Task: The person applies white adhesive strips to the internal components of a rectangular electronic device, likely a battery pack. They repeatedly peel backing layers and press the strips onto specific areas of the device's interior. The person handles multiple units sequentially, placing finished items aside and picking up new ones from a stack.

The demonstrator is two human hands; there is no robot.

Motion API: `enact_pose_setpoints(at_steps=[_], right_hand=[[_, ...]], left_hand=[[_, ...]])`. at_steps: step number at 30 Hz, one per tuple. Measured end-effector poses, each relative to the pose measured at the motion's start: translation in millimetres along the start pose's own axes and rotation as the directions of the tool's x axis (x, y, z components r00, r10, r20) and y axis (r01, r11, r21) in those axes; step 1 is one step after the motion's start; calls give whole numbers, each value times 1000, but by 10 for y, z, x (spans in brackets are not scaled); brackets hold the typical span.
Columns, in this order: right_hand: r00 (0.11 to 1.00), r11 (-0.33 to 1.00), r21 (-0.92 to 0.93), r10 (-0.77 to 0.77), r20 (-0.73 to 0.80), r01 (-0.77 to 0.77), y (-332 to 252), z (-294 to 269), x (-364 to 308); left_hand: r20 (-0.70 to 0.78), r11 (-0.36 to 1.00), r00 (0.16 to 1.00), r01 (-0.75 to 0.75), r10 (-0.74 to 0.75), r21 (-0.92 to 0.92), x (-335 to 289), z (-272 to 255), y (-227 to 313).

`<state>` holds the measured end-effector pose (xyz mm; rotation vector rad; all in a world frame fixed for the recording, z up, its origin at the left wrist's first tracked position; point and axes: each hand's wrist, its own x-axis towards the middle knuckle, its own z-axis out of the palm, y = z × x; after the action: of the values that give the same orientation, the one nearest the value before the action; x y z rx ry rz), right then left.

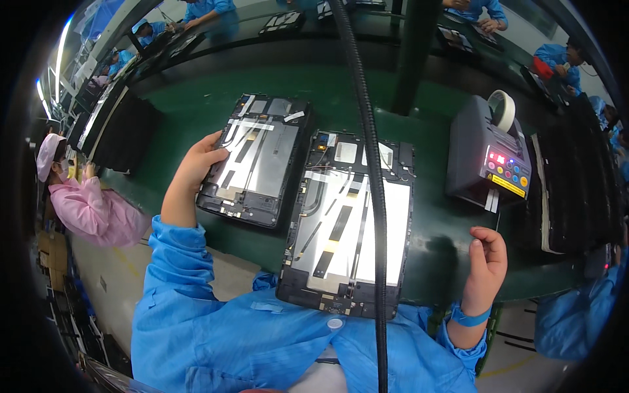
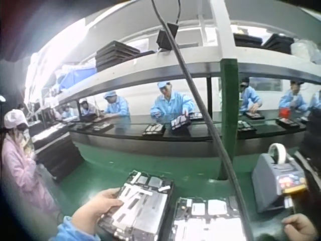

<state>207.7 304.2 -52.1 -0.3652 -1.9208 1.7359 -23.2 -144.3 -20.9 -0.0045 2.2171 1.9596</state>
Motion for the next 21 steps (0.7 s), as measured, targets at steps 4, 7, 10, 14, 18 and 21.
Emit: enact_pose_setpoints(at_steps=[4,7,10,14,18,21], right_hand=[[1000,1000,28,13,-3,-13,4,-14,-38],[1000,1000,-13,8,-6,-8,-46,4,-58],[998,1000,5,-1,-57,1,-24,25,-49],[986,1000,9,-2,-170,3,82,-86,96],[967,992,-111,23,-255,-53,211,-256,322],[966,986,-12,160,-201,-166,57,-255,375]], left_hand=[[-127,907,988,-30,92,420,-80,40,25],[131,345,814,-378,566,859,-439,216,196],[547,225,780,-617,304,754,-957,542,385],[536,80,826,-555,175,828,-990,754,250],[530,62,828,-547,182,835,-869,676,187],[527,93,824,-553,210,828,-741,685,153]])
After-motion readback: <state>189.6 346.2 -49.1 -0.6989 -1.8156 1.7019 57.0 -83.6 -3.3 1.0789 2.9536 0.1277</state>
